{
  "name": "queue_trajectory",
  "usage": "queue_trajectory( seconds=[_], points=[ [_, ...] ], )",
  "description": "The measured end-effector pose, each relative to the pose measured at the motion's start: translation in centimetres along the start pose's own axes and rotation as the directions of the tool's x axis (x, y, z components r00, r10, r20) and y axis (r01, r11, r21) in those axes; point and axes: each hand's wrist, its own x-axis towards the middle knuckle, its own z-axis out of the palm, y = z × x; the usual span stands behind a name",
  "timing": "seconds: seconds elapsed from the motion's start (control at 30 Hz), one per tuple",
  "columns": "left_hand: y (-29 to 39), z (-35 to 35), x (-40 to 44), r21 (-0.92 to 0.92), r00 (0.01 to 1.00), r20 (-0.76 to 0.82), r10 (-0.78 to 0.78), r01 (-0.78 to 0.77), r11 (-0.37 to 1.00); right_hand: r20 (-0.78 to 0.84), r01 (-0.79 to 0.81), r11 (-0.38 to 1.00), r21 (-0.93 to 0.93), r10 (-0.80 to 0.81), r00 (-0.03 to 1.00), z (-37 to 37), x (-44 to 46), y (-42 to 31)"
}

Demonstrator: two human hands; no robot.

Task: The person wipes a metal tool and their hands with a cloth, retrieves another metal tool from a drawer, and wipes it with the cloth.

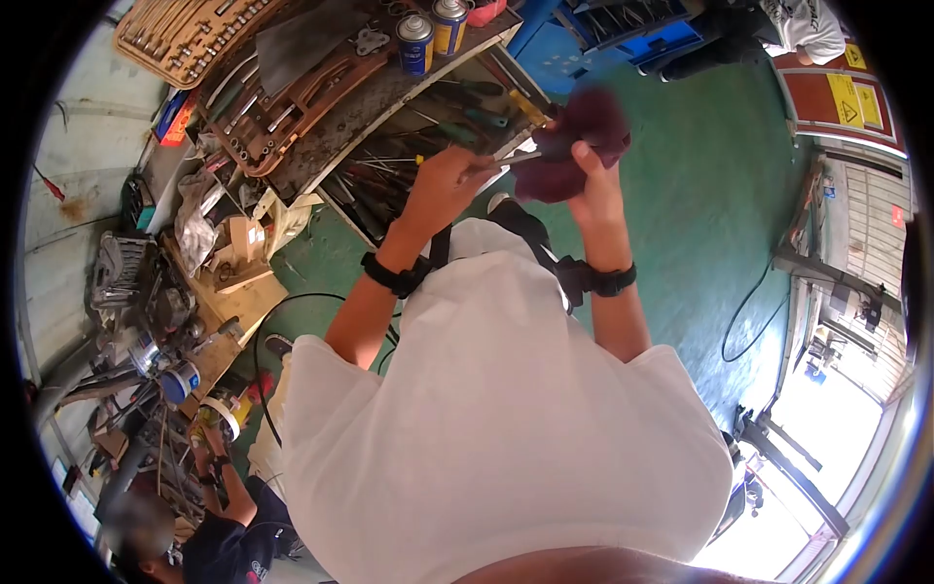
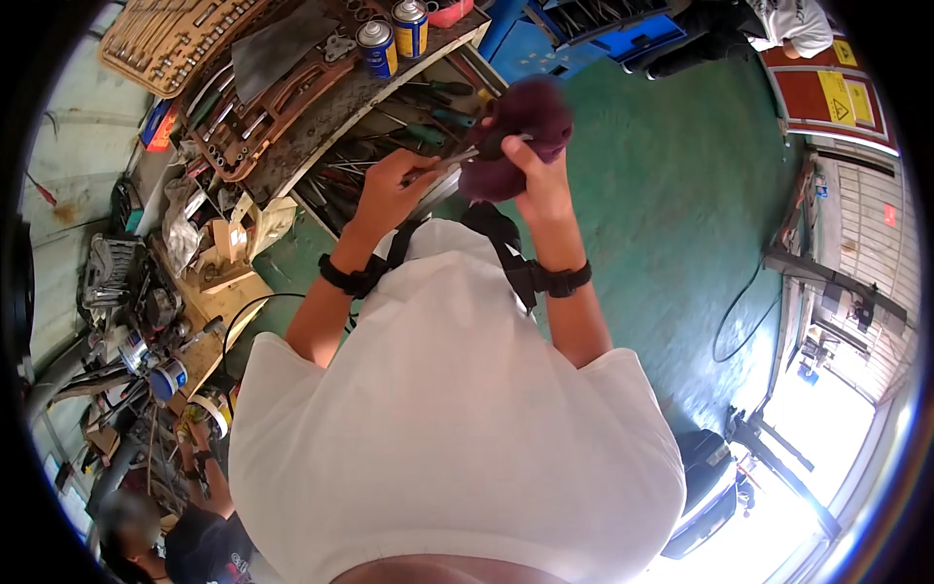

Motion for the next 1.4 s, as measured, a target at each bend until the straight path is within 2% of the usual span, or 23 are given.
queue_trajectory(
  seconds=[0.07, 0.17, 0.23, 0.27, 0.33, 0.37, 0.43, 0.5, 0.57, 0.6, 0.67, 0.7, 0.73, 0.83, 0.97, 1.03, 1.1, 1.17, 1.2, 1.27, 1.3, 1.33, 1.4],
  points=[
    [0.0, -0.3, -0.2, 0.087, 0.997, 0.071, 0.008, -0.014, 0.996, 0.081, 0.050, 0.995, -0.087, -0.043, 0.996, 0.3, -0.1, -0.1],
    [-0.2, -0.2, -0.5, -0.147, 0.973, 0.225, -0.060, 0.094, 0.985, 0.123, 0.065, 0.977, -0.202, -0.040, 0.992, 1.4, 0.0, -0.4],
    [-0.6, -0.4, -0.5, -0.423, 0.845, 0.534, -0.025, 0.293, 0.858, 0.212, 0.003, 0.991, -0.131, 0.025, 0.977, 1.9, -0.1, -0.4],
    [-0.8, -0.7, -0.4, -0.422, 0.845, 0.534, -0.024, 0.291, 0.859, 0.212, 0.005, 0.991, -0.130, 0.024, 0.977, 1.8, -0.1, -0.2],
    [-1.0, -1.4, -0.2, -0.477, 0.667, 0.745, 0.027, 0.504, 0.720, 0.287, -0.022, 0.999, 0.033, 0.012, 0.958, 1.1, -0.1, 0.8],
    [-1.3, -1.7, -0.1, -0.477, 0.670, 0.742, 0.025, 0.502, 0.721, 0.291, -0.024, 0.999, 0.035, 0.013, 0.957, 0.6, 0.1, 1.2],
    [-1.9, -2.6, 0.0, -0.419, 0.478, 0.877, 0.045, 0.717, 0.557, 0.574, -0.135, 0.973, 0.190, 0.001, 0.819, -0.8, 0.6, 2.1],
    [-2.2, -3.3, 0.3, -0.376, 0.472, 0.881, 0.030, 0.660, 0.650, 0.629, -0.143, 0.980, 0.136, 0.026, 0.777, -1.3, 0.5, 2.5],
    [-2.2, -3.5, 0.6, -0.329, 0.466, 0.885, 0.019, 0.596, 0.733, 0.552, -0.028, 0.999, -0.015, 0.032, 0.833, -1.3, 0.5, 2.4],
    [-2.0, -3.4, 0.3, -0.379, 0.603, 0.797, -0.032, 0.541, 0.751, 0.546, -0.030, 0.999, -0.018, 0.035, 0.837, 0.0, 0.3, 1.6],
    [-2.2, -3.6, 0.2, -0.418, 0.720, 0.689, -0.079, 0.484, 0.769, 0.254, 0.002, 0.964, -0.267, 0.068, 0.965, 2.4, 0.3, 0.3],
    [-2.6, -3.9, 0.7, -0.401, 0.735, 0.670, -0.100, 0.473, 0.785, 0.166, 0.029, 0.964, -0.263, 0.016, 0.986, 2.7, 0.6, 0.9],
    [-2.8, -4.2, 1.1, -0.385, 0.752, 0.648, -0.121, 0.460, 0.800, 0.165, 0.029, 0.964, -0.265, 0.016, 0.986, 2.8, 1.0, 1.5],
    [-3.7, -4.1, 1.2, -0.295, 0.805, 0.566, -0.177, 0.398, 0.869, -0.222, 0.092, 0.968, -0.235, -0.146, 0.964, 4.0, 1.5, 3.0],
    [-4.4, -3.7, 0.7, -0.168, 0.882, 0.424, -0.205, 0.299, 0.939, -0.349, 0.033, 0.921, -0.388, -0.180, 0.920, 2.4, 1.7, 3.9],
    [-4.9, -3.4, 0.0, -0.083, 0.933, 0.322, -0.161, 0.197, 0.977, -0.030, 0.259, 0.323, -0.910, -0.675, 0.737, 0.9, 1.8, 3.7],
    [-5.9, -3.3, -0.8, 0.021, 0.970, 0.213, -0.113, 0.111, 0.994, 0.021, 0.268, 0.259, -0.928, -0.682, 0.731, -0.8, 2.0, 1.5],
    [-8.0, -3.9, -2.0, 0.356, 0.980, 0.193, -0.055, -0.018, 0.934, 0.058, 0.263, 0.194, -0.945, -0.692, 0.720, -1.2, 1.8, -0.9],
    [-9.1, -4.4, -2.6, 0.350, 0.979, 0.198, -0.051, -0.022, 0.937, 0.030, 0.195, 0.240, -0.951, -0.556, 0.831, -0.6, 2.0, -2.6],
    [-10.8, -5.1, -3.8, 0.375, 0.927, 0.318, -0.201, 0.071, 0.924, 0.001, 0.117, 0.260, -0.959, -0.410, 0.912, -1.2, 2.1, -4.1],
    [-9.3, -5.6, -3.6, 0.405, 0.849, 0.368, -0.380, 0.221, 0.887, 0.054, 0.074, 0.055, -0.996, -0.301, 0.952, -1.9, 2.1, -4.1],
    [-9.8, -5.7, -3.9, 0.398, 0.852, 0.364, -0.377, 0.223, 0.890, 0.084, 0.057, -0.153, -0.987, -0.177, 0.981, -2.5, 2.3, -3.9],
    [-11.7, -5.9, -5.4, 0.511, 0.872, 0.371, -0.320, 0.096, 0.854, 0.108, 0.097, -0.134, -0.986, -0.075, 0.991, -2.3, 1.5, -2.6]
  ],
)
